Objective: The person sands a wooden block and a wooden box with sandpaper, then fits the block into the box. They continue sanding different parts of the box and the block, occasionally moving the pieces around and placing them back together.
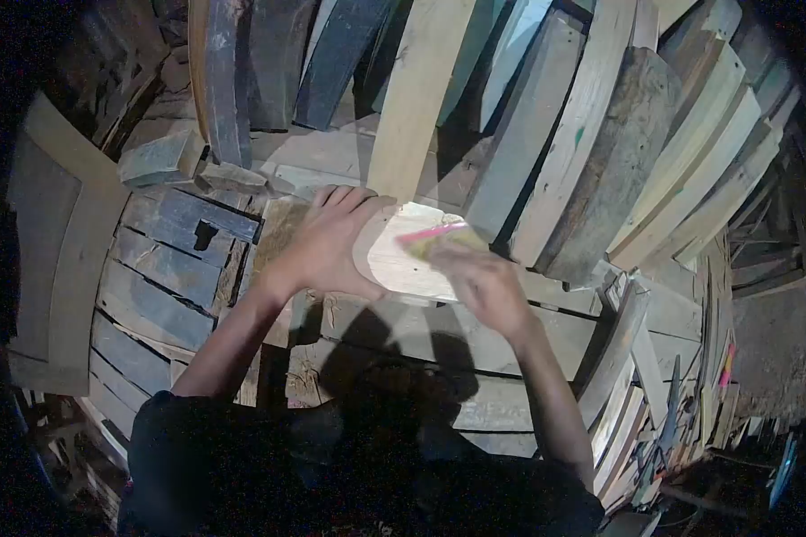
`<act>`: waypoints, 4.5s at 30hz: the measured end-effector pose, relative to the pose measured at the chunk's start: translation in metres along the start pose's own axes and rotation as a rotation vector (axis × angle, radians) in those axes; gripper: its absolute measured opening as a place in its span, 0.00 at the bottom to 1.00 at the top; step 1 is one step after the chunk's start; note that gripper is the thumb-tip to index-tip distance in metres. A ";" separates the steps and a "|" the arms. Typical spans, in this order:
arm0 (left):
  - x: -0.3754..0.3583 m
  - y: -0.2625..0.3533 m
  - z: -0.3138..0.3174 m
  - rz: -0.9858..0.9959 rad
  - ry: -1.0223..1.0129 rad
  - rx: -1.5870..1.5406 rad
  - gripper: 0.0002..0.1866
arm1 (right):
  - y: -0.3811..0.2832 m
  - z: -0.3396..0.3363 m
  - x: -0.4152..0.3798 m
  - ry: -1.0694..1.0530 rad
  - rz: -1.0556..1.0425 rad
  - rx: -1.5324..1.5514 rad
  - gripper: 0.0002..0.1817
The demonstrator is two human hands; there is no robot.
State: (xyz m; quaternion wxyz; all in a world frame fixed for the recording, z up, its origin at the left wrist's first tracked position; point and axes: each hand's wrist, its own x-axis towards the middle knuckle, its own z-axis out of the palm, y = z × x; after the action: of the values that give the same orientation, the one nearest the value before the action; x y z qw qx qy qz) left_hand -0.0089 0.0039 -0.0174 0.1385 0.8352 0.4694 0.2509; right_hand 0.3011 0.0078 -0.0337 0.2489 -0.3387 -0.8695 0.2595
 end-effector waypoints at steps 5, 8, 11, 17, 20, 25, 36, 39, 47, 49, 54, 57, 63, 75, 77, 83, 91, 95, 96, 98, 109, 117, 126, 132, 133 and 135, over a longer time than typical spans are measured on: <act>0.000 -0.004 0.003 -0.005 -0.001 0.022 0.63 | -0.032 0.011 0.001 -0.067 -0.112 -0.053 0.24; 0.002 0.000 0.001 -0.030 -0.059 0.027 0.63 | -0.012 0.005 0.004 0.026 -0.045 -0.045 0.24; 0.004 0.002 0.000 -0.039 -0.080 0.043 0.64 | 0.003 -0.015 0.016 0.130 0.110 -0.078 0.22; 0.004 0.004 -0.003 -0.070 -0.111 0.050 0.64 | -0.002 0.001 0.009 0.020 -0.092 0.018 0.23; 0.005 0.005 -0.002 -0.078 -0.137 0.038 0.63 | 0.000 -0.012 0.011 0.078 0.045 -0.019 0.21; 0.006 0.003 -0.001 -0.045 -0.100 0.067 0.64 | -0.007 -0.011 0.011 0.032 -0.005 -0.079 0.25; 0.009 0.008 -0.007 -0.084 -0.154 0.072 0.65 | -0.005 0.008 0.003 0.101 0.026 -0.070 0.23; 0.005 0.007 -0.007 -0.077 -0.165 0.069 0.65 | -0.036 0.024 -0.004 -0.028 -0.175 -0.049 0.23; 0.000 0.008 -0.004 -0.070 -0.149 0.083 0.66 | -0.030 0.014 -0.006 -0.035 -0.168 -0.035 0.23; 0.000 0.013 -0.006 -0.080 -0.140 0.088 0.67 | -0.020 0.008 -0.006 0.004 -0.052 0.012 0.25; 0.008 0.010 -0.013 -0.099 -0.168 0.084 0.67 | -0.012 -0.001 -0.003 0.060 0.051 0.133 0.22; 0.001 0.009 -0.006 -0.060 -0.154 0.090 0.66 | -0.023 0.008 -0.011 0.010 -0.093 0.035 0.18; -0.001 0.010 -0.006 -0.046 -0.115 0.084 0.67 | -0.005 0.000 -0.011 0.112 -0.041 -0.045 0.19; -0.002 0.012 -0.005 -0.059 -0.139 0.049 0.68 | -0.003 0.007 -0.016 0.061 -0.070 0.074 0.16; 0.002 0.010 -0.006 -0.075 -0.151 0.067 0.67 | 0.013 -0.011 -0.004 0.168 0.146 0.101 0.17; 0.001 0.013 -0.006 -0.087 -0.169 0.072 0.69 | -0.002 0.008 0.001 0.064 -0.119 0.022 0.21; 0.001 0.011 -0.006 -0.085 -0.175 0.090 0.70 | -0.016 0.016 0.004 0.063 -0.135 -0.025 0.20; 0.006 0.000 -0.003 -0.038 -0.164 0.092 0.68 | 0.000 -0.012 0.019 0.106 0.189 0.114 0.22; 0.005 0.004 -0.005 -0.030 -0.146 0.077 0.67 | -0.005 0.000 0.016 0.115 0.006 0.030 0.21; -0.001 0.008 -0.001 -0.041 -0.118 0.089 0.67 | -0.021 0.014 0.014 0.110 -0.307 -0.103 0.19; -0.006 0.011 -0.002 -0.027 -0.097 0.061 0.67 | 0.020 -0.021 0.031 0.097 0.091 -0.060 0.16; -0.024 0.024 -0.003 -0.023 -0.074 0.054 0.68 | -0.010 -0.006 -0.006 0.291 0.099 -0.103 0.20; -0.008 0.019 -0.006 -0.058 -0.119 0.044 0.66 | -0.010 0.004 -0.003 0.112 -0.041 -0.137 0.21; -0.007 0.013 -0.005 -0.055 -0.126 0.051 0.69 | -0.034 0.029 -0.004 -0.059 -0.231 -0.026 0.24; -0.008 0.014 -0.004 -0.071 -0.138 0.043 0.69 | -0.023 0.024 0.000 -0.016 -0.105 -0.090 0.25; -0.008 0.014 -0.004 -0.073 -0.173 0.064 0.68 | -0.001 -0.003 0.013 0.150 0.162 0.073 0.26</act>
State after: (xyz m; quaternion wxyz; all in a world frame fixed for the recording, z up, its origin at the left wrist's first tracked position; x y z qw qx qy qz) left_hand -0.0049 -0.0105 -0.0096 0.1611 0.8401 0.4935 0.1574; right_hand 0.2944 0.0173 -0.0276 0.3036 -0.4171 -0.8081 0.2842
